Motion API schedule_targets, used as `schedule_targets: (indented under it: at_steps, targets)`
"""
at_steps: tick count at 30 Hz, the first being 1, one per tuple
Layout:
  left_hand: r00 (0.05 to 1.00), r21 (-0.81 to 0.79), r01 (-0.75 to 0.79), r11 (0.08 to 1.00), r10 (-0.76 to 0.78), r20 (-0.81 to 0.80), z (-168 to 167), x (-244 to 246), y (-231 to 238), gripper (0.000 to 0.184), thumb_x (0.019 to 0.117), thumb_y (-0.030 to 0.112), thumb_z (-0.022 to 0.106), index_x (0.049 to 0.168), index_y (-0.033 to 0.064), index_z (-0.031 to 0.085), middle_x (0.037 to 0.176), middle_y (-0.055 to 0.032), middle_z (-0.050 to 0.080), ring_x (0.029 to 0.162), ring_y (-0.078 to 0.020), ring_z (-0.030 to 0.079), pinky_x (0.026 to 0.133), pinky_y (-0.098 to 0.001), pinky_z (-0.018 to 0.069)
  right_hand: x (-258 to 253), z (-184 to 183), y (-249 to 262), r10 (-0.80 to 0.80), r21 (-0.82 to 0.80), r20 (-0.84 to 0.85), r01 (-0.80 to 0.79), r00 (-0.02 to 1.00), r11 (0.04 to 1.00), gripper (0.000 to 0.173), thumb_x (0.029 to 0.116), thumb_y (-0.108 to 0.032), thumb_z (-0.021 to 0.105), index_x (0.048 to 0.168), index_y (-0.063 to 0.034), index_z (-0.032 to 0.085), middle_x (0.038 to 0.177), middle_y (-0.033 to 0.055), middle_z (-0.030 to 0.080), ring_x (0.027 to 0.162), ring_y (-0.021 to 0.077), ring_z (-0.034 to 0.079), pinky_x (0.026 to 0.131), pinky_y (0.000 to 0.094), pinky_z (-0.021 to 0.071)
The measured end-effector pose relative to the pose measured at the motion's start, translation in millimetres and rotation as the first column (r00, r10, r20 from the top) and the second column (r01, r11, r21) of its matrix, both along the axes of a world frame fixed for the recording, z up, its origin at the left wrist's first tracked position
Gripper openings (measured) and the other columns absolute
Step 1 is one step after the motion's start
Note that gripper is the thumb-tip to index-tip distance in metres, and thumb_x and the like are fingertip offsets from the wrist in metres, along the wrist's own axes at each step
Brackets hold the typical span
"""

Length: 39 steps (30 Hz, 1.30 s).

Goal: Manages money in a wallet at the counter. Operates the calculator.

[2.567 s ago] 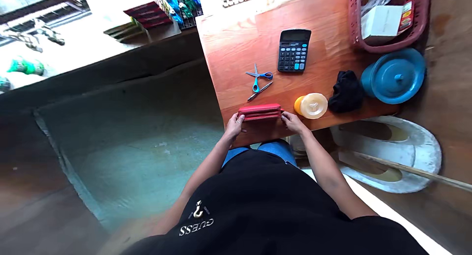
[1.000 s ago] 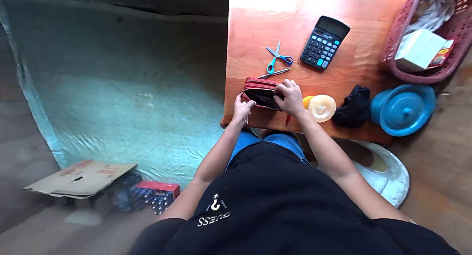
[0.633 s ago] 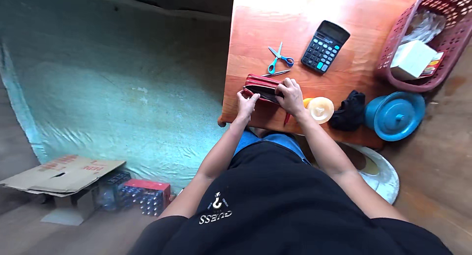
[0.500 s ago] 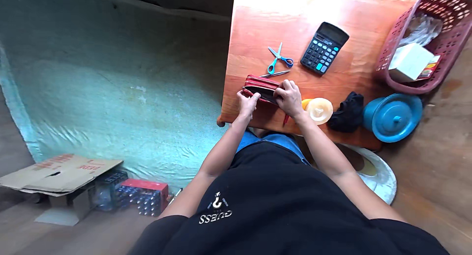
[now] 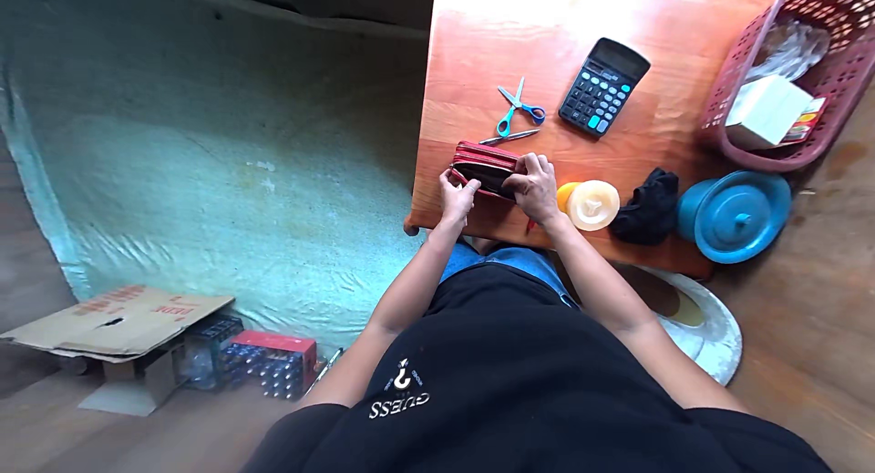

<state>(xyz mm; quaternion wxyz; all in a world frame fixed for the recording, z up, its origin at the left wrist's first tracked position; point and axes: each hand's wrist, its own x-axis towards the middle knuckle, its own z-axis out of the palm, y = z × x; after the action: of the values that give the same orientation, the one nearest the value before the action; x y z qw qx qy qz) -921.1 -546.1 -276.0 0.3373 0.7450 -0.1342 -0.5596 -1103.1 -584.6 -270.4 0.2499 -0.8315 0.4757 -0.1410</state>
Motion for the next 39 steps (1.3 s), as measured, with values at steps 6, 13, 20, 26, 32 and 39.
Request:
schedule_targets:
  at_steps: [6,13,20,26,32,39]
  targets:
    - [1.000,-0.010,0.001,1.000,-0.001,0.003,-1.8,0.3,2.6,0.075,0.0905,0.007,0.071,0.154,0.0096,0.031,0.135,-0.0178,0.057,0.074,-0.0163,0.057,0.055,-0.0300,0.0462,-2.2,4.2,2.1,-0.006,0.063,0.045,0.003,0.999,0.998,0.021,0.0906,-0.008,0.065,0.092,-0.0202,0.082,0.115,0.0171,0.066,0.111,0.0377,0.057,0.092,0.0524,0.0435]
    - [1.000,-0.019,0.007,1.000,-0.007,0.005,-1.9,1.8,3.3,0.074,0.0898,0.007,0.072,0.153,0.0102,0.033,0.135,-0.0182,0.056,0.075,-0.0161,0.057,0.056,-0.0301,0.0458,1.9,4.7,-0.3,0.002,0.065,-0.032,0.000,0.999,0.998,0.018,0.0882,-0.008,0.066,0.095,-0.0149,0.081,0.117,0.0185,0.065,0.112,0.0392,0.057,0.091,0.0536,0.0441]
    - [1.000,-0.013,0.012,1.000,-0.012,-0.014,-0.4,4.1,4.3,0.076,0.0891,0.007,0.074,0.153,0.0108,0.033,0.134,-0.0182,0.057,0.077,-0.0160,0.057,0.057,-0.0296,0.0452,4.6,3.5,1.1,-0.015,0.026,-0.051,0.016,0.999,1.000,0.012,0.0880,-0.013,0.069,0.094,-0.0130,0.079,0.113,0.0180,0.066,0.110,0.0392,0.058,0.087,0.0529,0.0455]
    - [1.000,-0.003,0.013,1.000,-0.013,-0.016,-2.8,5.0,3.8,0.077,0.0892,0.007,0.074,0.153,0.0110,0.032,0.132,-0.0187,0.058,0.075,-0.0164,0.057,0.057,-0.0300,0.0456,8.6,2.7,3.3,-0.035,0.022,-0.094,0.038,0.995,0.999,0.010,0.0873,-0.005,0.067,0.088,-0.0103,0.075,0.115,0.0194,0.064,0.113,0.0405,0.058,0.090,0.0546,0.0450]
    - [1.000,-0.009,-0.003,1.000,0.003,-0.023,-3.4,3.6,2.8,0.075,0.0897,0.008,0.075,0.152,0.0111,0.033,0.123,-0.0174,0.061,0.066,-0.0136,0.053,0.051,-0.0276,0.0421,10.0,10.5,1.0,0.032,0.116,-0.195,-0.010,0.980,0.993,0.017,0.0873,-0.024,0.068,0.093,-0.0113,0.078,0.124,0.0212,0.061,0.119,0.0412,0.053,0.092,0.0560,0.0422]
    - [0.999,-0.010,0.006,1.000,-0.007,-0.041,-1.8,4.0,3.4,0.078,0.0905,0.012,0.076,0.154,0.0110,0.031,0.133,-0.0191,0.057,0.073,-0.0161,0.056,0.056,-0.0300,0.0461,22.7,16.7,2.7,0.081,0.151,-0.359,-0.028,0.930,0.988,0.017,0.0949,-0.019,0.067,0.095,-0.0049,0.077,0.132,0.0264,0.057,0.127,0.0441,0.051,0.100,0.0582,0.0408]
